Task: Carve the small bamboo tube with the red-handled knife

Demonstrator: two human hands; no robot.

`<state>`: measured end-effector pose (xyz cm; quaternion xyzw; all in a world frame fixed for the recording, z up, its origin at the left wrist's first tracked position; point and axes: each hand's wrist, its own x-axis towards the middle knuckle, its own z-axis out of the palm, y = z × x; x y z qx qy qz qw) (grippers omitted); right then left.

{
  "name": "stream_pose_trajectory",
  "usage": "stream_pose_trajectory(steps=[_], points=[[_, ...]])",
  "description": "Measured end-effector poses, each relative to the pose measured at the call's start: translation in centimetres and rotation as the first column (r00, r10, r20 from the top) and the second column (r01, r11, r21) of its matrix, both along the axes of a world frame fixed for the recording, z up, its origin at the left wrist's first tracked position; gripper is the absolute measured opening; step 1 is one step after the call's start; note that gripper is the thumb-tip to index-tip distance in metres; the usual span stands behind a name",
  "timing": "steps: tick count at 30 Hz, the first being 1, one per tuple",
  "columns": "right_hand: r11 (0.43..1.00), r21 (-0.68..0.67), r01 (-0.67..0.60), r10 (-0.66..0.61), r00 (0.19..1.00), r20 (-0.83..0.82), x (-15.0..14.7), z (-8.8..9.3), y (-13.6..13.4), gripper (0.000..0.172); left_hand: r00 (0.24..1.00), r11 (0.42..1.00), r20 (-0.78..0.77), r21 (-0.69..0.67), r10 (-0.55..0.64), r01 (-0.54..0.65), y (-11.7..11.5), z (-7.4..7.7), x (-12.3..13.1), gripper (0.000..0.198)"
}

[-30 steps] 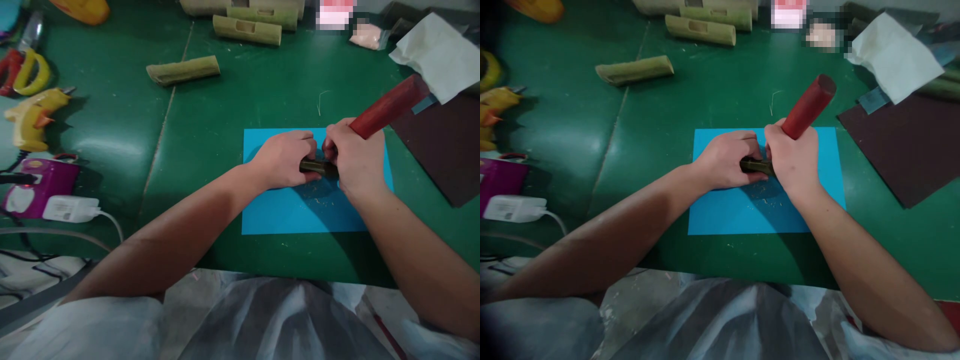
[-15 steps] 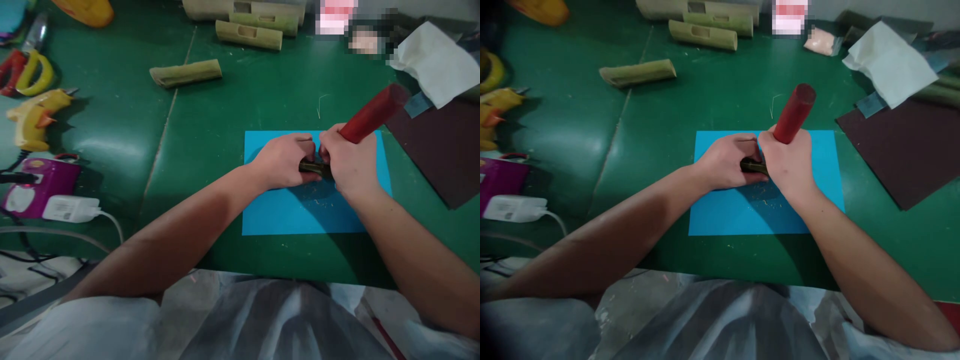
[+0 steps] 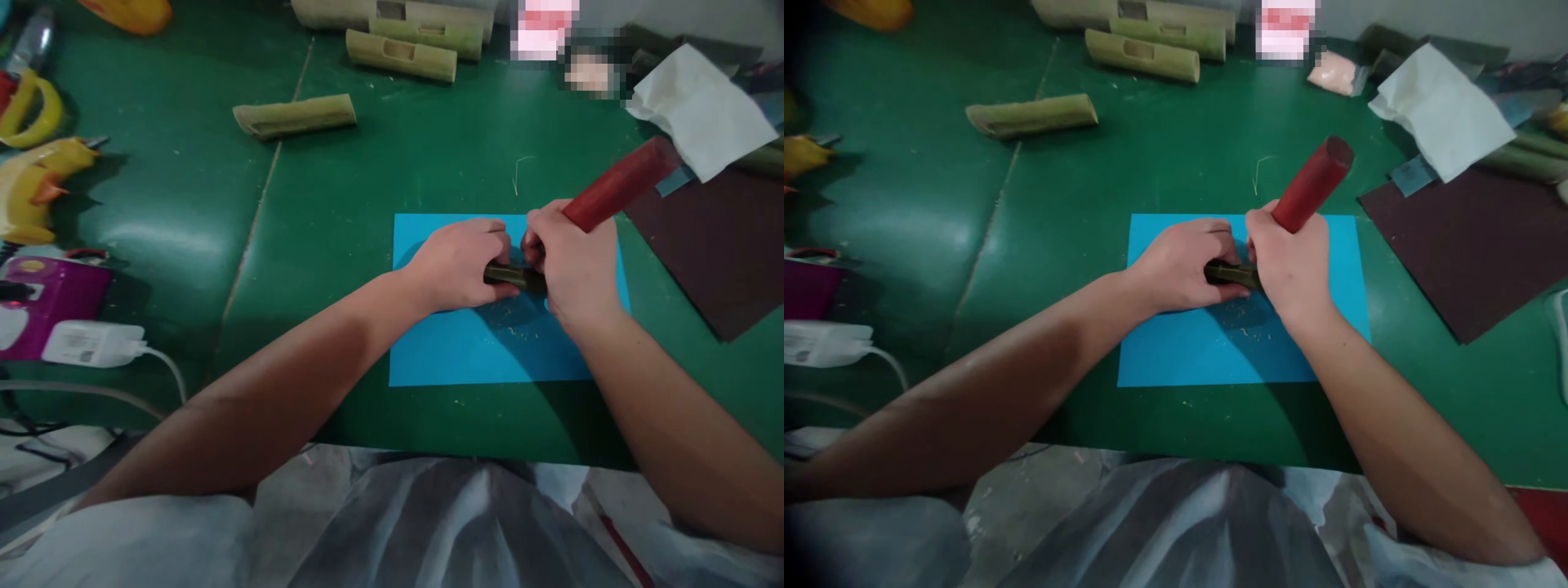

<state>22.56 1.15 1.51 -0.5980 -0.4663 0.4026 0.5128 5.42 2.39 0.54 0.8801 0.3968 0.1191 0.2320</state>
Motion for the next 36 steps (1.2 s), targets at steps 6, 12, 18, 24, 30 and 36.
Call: stream_pose_trajectory(steps=[6,12,18,24,30,36], points=[[1.0,-0.018,-0.02,0.021,1.0,0.01,-0.2,0.0,-0.2,0.035,1.0,1.0,0.019,0.024,-0.004,0.004,0.0,-0.3,0.0,0.025],[1.0,-0.026,-0.012,0.014,0.998,0.063,-0.5,0.2,-0.1,0.042,0.997,1.0,0.079,0.027,-0.013,0.011,0.0,-1.0,-0.2,0.023],[0.997,-0.048,-0.067,0.066,0.997,-0.028,-0.3,0.4,-0.4,0.052,0.999,1.0,0.043,0.006,-0.015,0.015,-0.3,-0.8,0.0,0.023],[0.994,0.105,-0.001,0.016,0.991,-0.135,0.4,0.5,-1.0,0.045,1.0,0.997,-0.001,0.07,-0.016,0.016,-0.6,-0.3,0.0,0.026],[0.994,0.105,-0.006,0.018,0.993,-0.115,0.7,1.1,-1.8,0.043,0.996,0.99,-0.046,0.12,-0.07,0.075,-1.1,0.3,-0.4,0.027],[0.985,0.17,0.005,0.011,0.995,-0.095,0.6,1.9,-2.6,0.037,0.997,0.987,0.017,0.145,-0.077,0.074,-1.2,0.0,-0.4,0.018]])
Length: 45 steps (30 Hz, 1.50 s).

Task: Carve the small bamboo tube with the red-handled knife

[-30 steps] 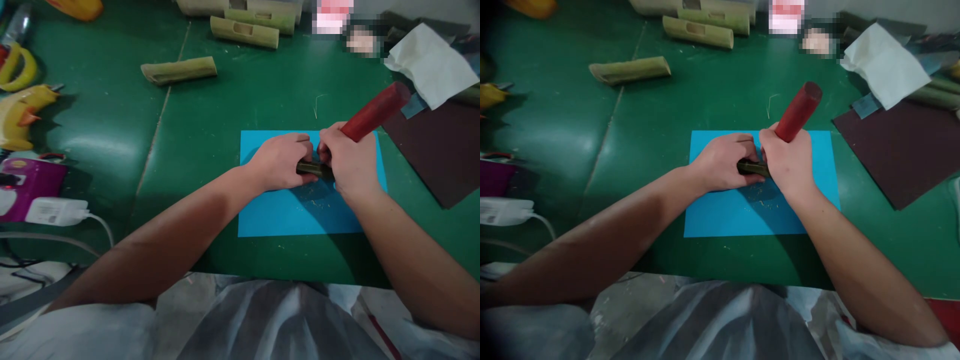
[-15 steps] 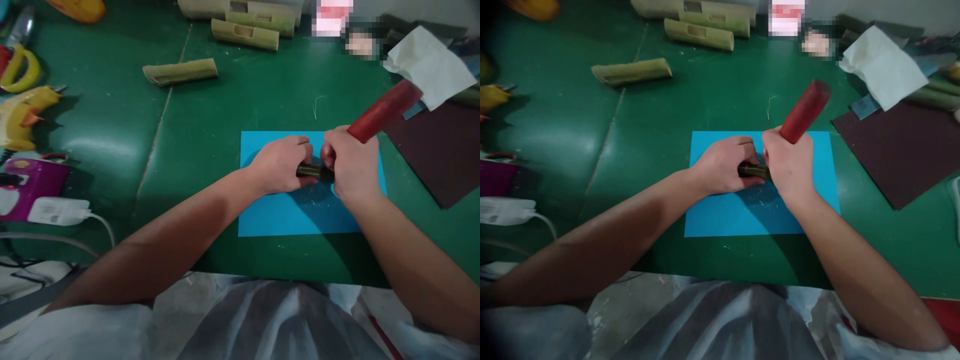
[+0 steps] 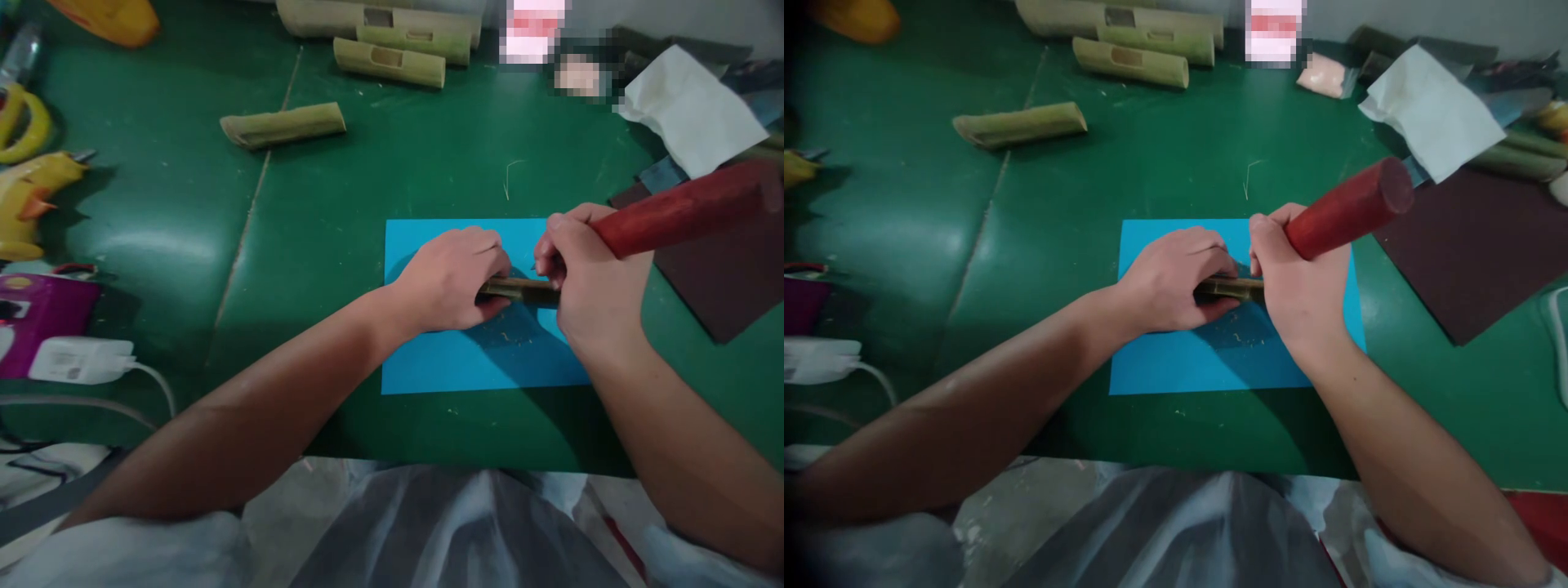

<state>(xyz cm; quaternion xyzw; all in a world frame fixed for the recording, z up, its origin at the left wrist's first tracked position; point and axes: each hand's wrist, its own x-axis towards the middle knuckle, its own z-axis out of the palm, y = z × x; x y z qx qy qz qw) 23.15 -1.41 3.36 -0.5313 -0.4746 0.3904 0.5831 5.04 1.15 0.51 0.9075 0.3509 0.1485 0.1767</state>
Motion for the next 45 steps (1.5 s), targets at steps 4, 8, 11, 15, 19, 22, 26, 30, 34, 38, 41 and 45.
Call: stream_pose_trajectory(steps=[4,8,11,15,19,22,26,30,34,38,41,45], points=[[0.999,-0.042,-0.019,0.021,0.999,0.037,0.2,0.0,0.1,0.039,0.998,1.0,0.057,-0.023,0.018,-0.017,0.0,-0.5,0.1,0.017],[0.99,-0.122,-0.077,0.086,0.994,0.068,0.3,-0.4,0.3,0.043,0.996,1.0,0.086,-0.022,0.012,-0.01,0.0,-0.8,0.1,0.019],[0.984,-0.156,-0.086,0.096,0.994,0.056,0.3,-0.6,0.4,0.044,0.995,1.0,0.095,-0.016,0.009,-0.008,0.0,-0.9,0.1,0.021],[0.987,-0.151,-0.062,0.067,0.997,0.031,0.2,-0.7,0.5,0.039,0.994,1.0,0.108,-0.019,-0.004,0.006,0.0,-0.9,0.1,0.022],[0.986,-0.162,-0.038,0.045,0.998,0.037,0.2,-0.8,0.7,0.034,0.993,1.0,0.117,-0.024,-0.01,0.013,0.0,-1.0,0.1,0.021],[0.987,-0.158,-0.036,0.044,0.998,0.047,0.4,-1.0,0.9,0.032,0.993,1.0,0.116,-0.02,-0.014,0.016,0.0,-1.0,0.1,0.021],[0.992,-0.117,-0.05,0.063,0.992,0.109,0.7,-1.7,1.2,0.032,0.996,1.0,0.093,-0.028,0.013,-0.011,0.0,-0.6,0.1,0.025],[0.997,0.032,-0.073,0.063,0.969,0.239,0.5,-2.2,1.0,0.029,0.994,0.997,0.077,-0.017,0.072,-0.071,-0.2,-0.5,0.6,0.02],[0.994,0.088,-0.059,0.027,0.942,0.334,0.1,-2.6,1.2,0.034,0.992,0.994,0.072,0.015,0.106,-0.108,-0.4,-0.9,1.0,0.015],[0.997,0.073,-0.022,0.001,0.962,0.272,-0.2,-3.1,1.8,0.034,0.992,0.992,0.021,0.012,0.125,-0.125,0.0,-1.0,1.1,0.021],[0.994,0.107,-0.004,-0.02,0.974,0.226,-0.4,-3.1,2.0,0.03,0.996,0.996,0.02,-0.025,0.088,-0.088,0.5,-1.0,1.0,0.022],[0.996,0.094,0.004,-0.021,0.985,0.172,-0.6,-2.8,1.8,0.025,0.996,0.995,0.067,-0.083,0.061,-0.055,0.9,-1.3,1.0,0.02]])
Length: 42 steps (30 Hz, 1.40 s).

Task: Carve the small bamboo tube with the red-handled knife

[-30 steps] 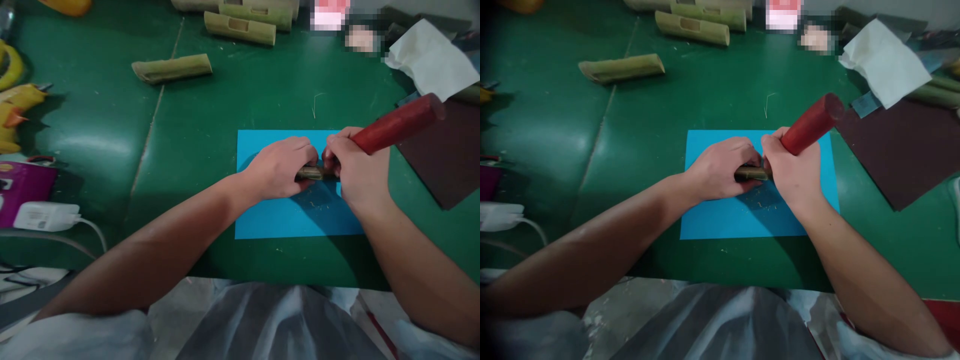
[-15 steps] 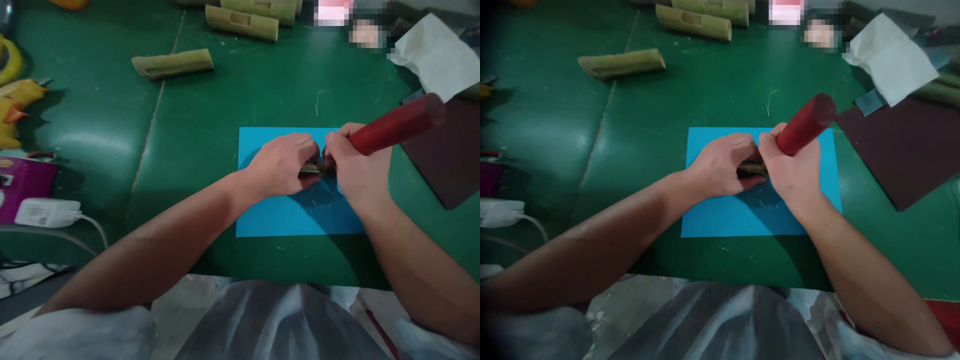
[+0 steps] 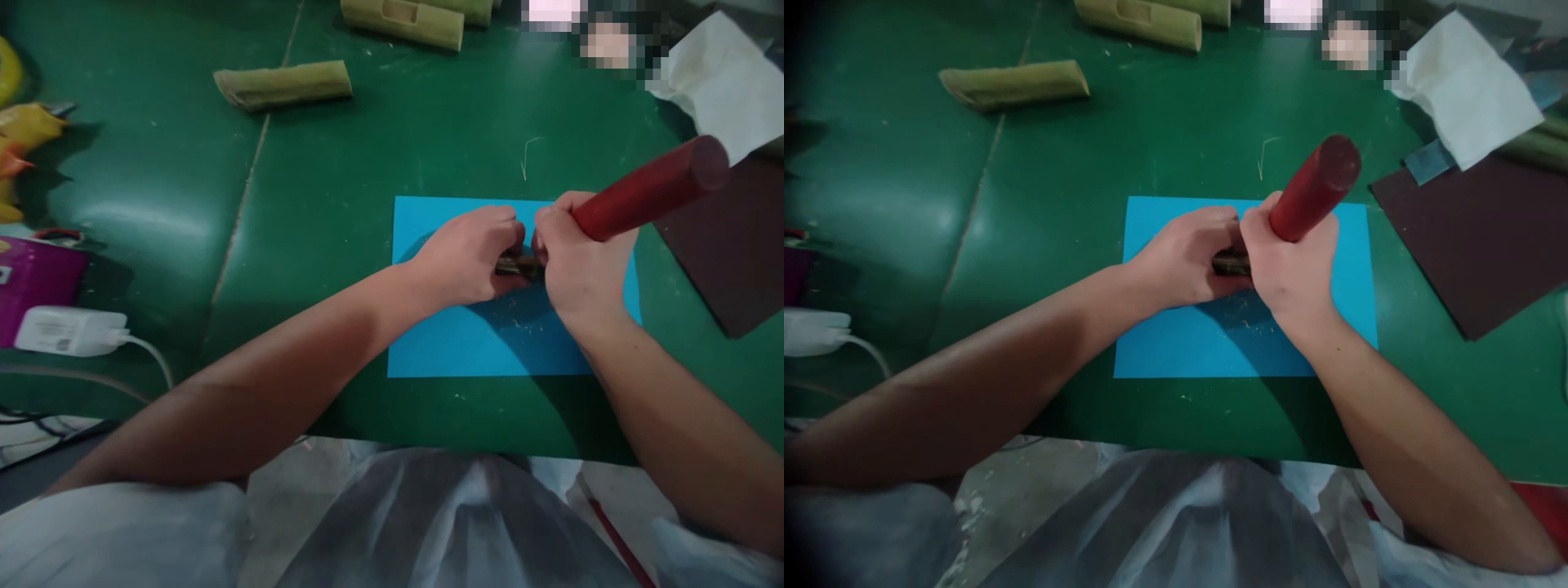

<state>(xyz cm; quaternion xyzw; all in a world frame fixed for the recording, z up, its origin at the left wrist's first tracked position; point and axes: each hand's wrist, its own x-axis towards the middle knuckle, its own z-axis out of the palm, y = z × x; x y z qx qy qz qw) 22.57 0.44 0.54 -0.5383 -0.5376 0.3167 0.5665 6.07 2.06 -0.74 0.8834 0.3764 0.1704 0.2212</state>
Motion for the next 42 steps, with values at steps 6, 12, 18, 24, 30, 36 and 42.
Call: stream_pose_trajectory(steps=[6,12,18,24,30,36,42], points=[[0.988,-0.152,-0.009,-0.004,0.996,-0.085,0.1,0.7,0.1,0.036,0.999,0.997,0.024,-0.057,0.044,-0.043,0.0,-0.1,0.1,0.025],[0.997,-0.081,0.008,-0.019,0.991,-0.133,0.4,0.6,0.6,0.043,0.996,0.996,-0.067,-0.057,0.067,-0.071,-0.1,0.9,0.3,0.024],[0.99,-0.138,-0.013,-0.005,0.992,-0.127,0.5,0.7,0.6,0.034,0.995,0.997,-0.082,-0.048,0.054,-0.058,-0.3,1.1,0.3,0.027],[0.991,-0.137,0.0,-0.006,0.999,-0.044,0.1,0.7,0.4,0.033,0.999,0.997,0.002,-0.067,0.041,-0.04,-0.1,0.4,0.2,0.023],[0.993,-0.118,0.025,-0.028,0.999,-0.02,-0.2,0.3,0.8,0.042,0.997,0.998,0.077,-0.065,-0.005,0.01,0.2,0.1,0.1,0.016],[0.993,-0.118,-0.005,-0.01,0.991,-0.132,0.4,0.6,1.1,0.034,0.999,0.998,-0.017,-0.048,0.029,-0.03,0.4,0.4,0.3,0.019],[0.992,-0.122,0.034,-0.044,0.996,-0.083,0.5,0.5,1.1,0.037,0.998,0.996,-0.066,-0.081,0.016,-0.021,0.2,1.3,0.6,0.019]])
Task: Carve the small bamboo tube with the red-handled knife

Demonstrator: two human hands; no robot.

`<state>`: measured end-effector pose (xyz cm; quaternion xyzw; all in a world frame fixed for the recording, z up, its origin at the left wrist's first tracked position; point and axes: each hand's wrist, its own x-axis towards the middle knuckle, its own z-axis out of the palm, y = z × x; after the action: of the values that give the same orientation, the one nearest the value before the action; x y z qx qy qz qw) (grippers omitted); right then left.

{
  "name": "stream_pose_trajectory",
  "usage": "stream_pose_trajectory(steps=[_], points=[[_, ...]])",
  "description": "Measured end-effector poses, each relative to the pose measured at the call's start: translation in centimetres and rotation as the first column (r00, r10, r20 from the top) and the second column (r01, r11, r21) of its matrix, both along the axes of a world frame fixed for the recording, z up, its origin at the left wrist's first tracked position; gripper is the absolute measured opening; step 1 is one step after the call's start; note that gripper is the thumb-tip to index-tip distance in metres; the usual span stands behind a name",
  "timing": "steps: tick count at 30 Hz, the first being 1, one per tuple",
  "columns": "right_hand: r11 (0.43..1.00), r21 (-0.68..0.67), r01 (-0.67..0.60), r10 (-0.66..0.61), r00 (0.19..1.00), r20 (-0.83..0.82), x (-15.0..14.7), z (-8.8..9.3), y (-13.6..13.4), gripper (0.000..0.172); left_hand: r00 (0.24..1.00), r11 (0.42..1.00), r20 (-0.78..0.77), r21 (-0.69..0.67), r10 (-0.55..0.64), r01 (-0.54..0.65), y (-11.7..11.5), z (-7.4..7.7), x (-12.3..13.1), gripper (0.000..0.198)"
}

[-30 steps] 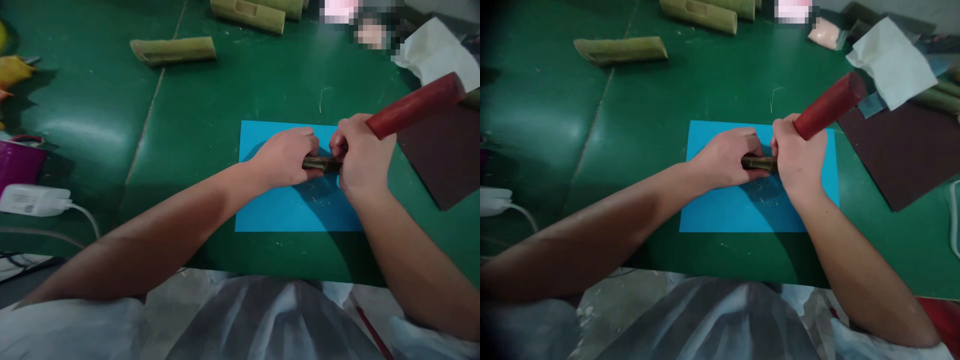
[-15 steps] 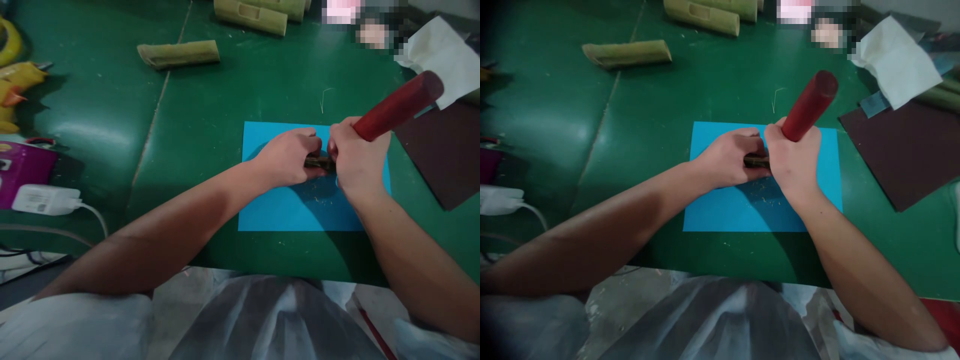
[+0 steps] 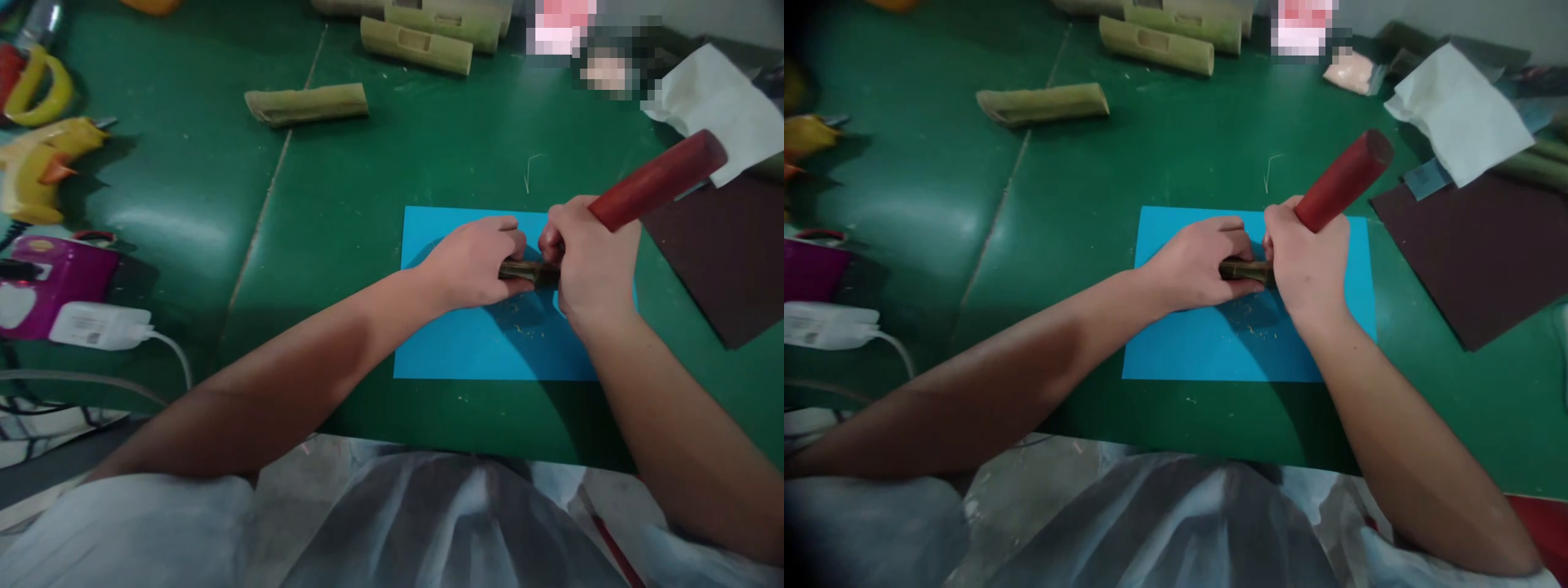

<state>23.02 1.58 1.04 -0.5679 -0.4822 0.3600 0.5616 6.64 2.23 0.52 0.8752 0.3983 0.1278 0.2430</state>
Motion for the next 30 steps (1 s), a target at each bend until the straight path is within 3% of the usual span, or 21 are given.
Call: stream_pose_trajectory(steps=[5,12,16,20,25,30], points=[[1.0,-0.011,-0.018,0.018,0.999,0.047,0.0,0.0,0.0,0.041,1.0,1.0,-0.01,-0.015,0.023,-0.023,-0.2,-0.2,0.0,0.019],[0.999,0.027,-0.02,0.018,0.997,0.077,-0.4,-0.2,-0.6,0.031,0.998,1.0,0.069,0.021,-0.006,0.005,-0.2,-0.8,-0.2,0.019],[0.998,0.049,-0.034,0.03,0.996,0.08,-0.4,-0.4,-0.7,0.036,0.996,1.0,0.084,0.023,-0.006,0.004,-0.1,-0.9,-0.4,0.02],[0.999,-0.002,-0.052,0.052,0.998,0.022,-0.3,-0.2,-0.6,0.045,0.997,0.999,0.078,0.04,-0.001,-0.002,0.1,-1.0,-0.4,0.022],[0.999,0.044,-0.014,0.016,0.999,-0.029,-0.2,0.0,-0.3,0.036,1.0,0.999,0.016,0.034,0.0,-0.001,0.2,-0.6,-0.2,0.02],[0.998,0.063,-0.028,0.029,1.0,-0.01,0.0,-0.3,-0.3,0.04,1.0,0.998,-0.018,0.055,-0.009,0.01,0.1,-0.4,-0.2,0.021]])
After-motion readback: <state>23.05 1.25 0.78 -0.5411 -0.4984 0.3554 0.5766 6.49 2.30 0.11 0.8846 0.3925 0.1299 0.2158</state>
